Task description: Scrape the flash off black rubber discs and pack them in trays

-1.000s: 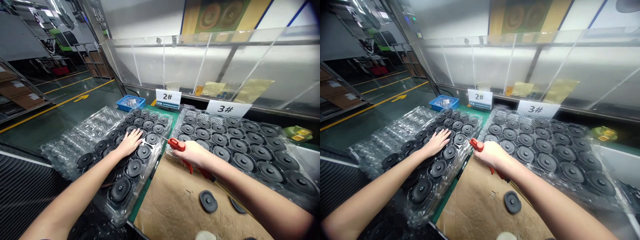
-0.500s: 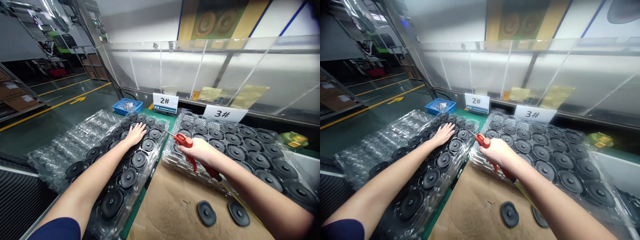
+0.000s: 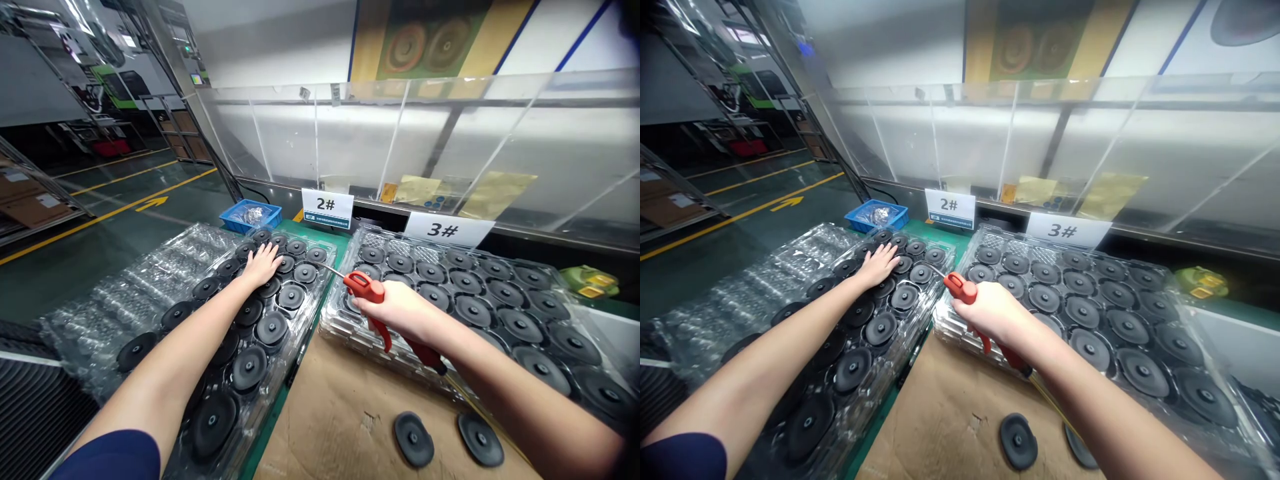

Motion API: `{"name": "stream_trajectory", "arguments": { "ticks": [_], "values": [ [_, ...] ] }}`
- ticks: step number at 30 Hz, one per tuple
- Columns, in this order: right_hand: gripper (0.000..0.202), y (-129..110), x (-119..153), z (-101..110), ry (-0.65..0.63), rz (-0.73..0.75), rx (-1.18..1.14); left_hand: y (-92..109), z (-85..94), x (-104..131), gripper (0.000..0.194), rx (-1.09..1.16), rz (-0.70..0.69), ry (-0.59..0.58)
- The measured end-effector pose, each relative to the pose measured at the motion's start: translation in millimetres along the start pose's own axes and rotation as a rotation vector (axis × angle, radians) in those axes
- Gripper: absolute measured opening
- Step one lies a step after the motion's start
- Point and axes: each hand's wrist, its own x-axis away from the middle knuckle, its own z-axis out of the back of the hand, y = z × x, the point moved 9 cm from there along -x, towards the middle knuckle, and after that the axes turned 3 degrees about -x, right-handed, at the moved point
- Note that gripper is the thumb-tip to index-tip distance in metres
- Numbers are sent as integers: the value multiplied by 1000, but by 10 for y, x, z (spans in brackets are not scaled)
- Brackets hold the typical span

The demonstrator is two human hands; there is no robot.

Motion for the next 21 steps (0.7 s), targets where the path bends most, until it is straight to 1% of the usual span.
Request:
{"name": "stream_trajectory", "arguments": {
  "ticks": [8, 12, 17, 21],
  "values": [
    [28, -34, 4, 46, -9, 23, -19, -45, 80, -242, 39, -6, 37, 33],
    [31, -31, 12, 75, -11, 18, -19, -13, 51, -324, 38, -6, 51, 31],
    [31, -35, 18, 73, -2, 3, 9, 31, -11, -334, 39, -2, 41, 25],
    [31, -38, 14, 16, 1, 11, 51, -43, -1, -246, 41, -2, 22, 20]
  ]
}}
